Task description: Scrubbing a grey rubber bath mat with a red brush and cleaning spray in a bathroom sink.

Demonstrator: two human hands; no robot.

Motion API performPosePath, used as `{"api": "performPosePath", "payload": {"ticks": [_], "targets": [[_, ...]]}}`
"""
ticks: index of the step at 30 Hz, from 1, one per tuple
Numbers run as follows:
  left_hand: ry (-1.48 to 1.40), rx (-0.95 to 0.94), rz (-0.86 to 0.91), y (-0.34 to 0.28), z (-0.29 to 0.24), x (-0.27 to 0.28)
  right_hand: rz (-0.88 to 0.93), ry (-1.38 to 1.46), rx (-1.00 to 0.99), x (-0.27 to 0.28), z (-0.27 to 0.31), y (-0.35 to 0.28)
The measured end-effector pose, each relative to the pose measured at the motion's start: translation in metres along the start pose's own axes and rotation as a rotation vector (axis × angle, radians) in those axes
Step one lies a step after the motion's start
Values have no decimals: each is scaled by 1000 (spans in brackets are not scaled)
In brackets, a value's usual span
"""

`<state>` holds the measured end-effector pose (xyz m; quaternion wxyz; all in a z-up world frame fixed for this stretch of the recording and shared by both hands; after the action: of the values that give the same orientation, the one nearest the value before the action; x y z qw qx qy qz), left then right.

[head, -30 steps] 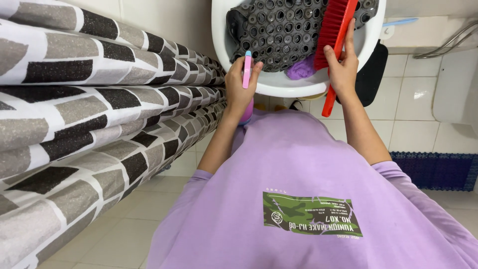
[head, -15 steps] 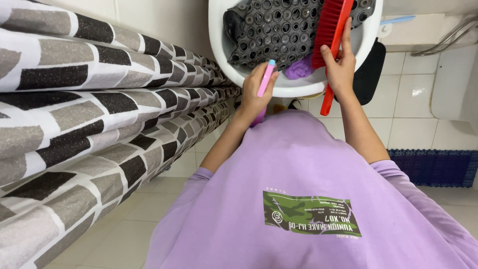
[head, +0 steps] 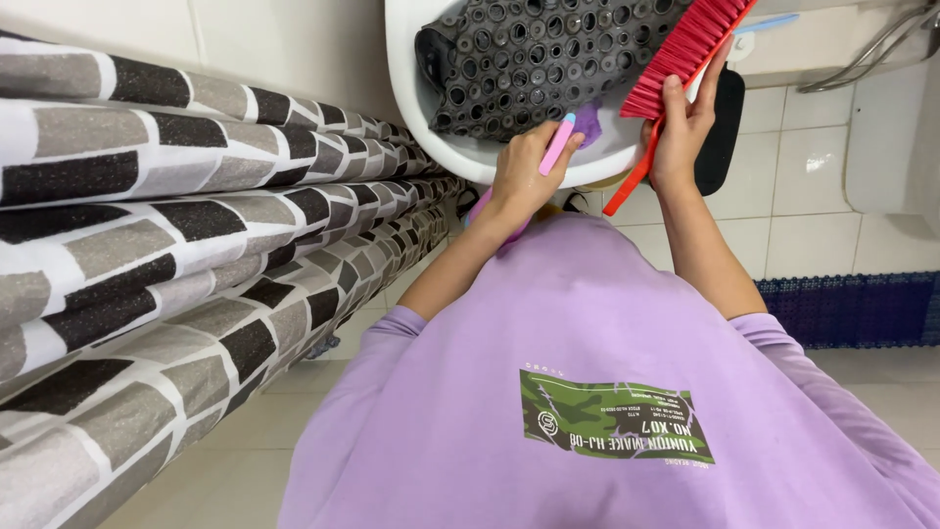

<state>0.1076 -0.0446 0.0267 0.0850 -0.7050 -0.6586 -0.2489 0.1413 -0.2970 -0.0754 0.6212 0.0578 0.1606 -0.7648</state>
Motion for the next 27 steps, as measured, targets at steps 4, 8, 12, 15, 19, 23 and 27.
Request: {"api": "performPosePath", "payload": {"ticks": [4, 8, 12, 15, 19, 23, 27], "targets": [[113, 86, 89, -2, 8, -18, 3, -103, -28, -19, 22, -7], [14, -75, -7, -1, -9, -15, 68, -50, 17, -11, 10, -1], [98, 60, 147, -2, 0, -30, 43, -38, -31, -21, 22, -7], [120, 65, 126, 0, 1, -30, 57, -76, -37, -26, 27, -8], [70, -10, 26, -1, -5, -21, 72, -81, -44, -28, 26, -8], [110, 172, 106, -5, 13, -20, 77, -118, -34, -27, 25, -9], [112, 162, 47, -6, 14, -8, 96, -121, -30, -28, 23, -8]]}}
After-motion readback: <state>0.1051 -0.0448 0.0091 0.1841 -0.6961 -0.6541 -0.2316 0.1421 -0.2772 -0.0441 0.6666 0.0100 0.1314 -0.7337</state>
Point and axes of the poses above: each hand's wrist, its own y-axis towards the middle knuckle, its own x-axis out of the back of the hand, z = x × y, the point moved 9 cm from there along y, towards the middle knuckle, and after that the axes turned 9 degrees about -x, right-handed, at the moved point
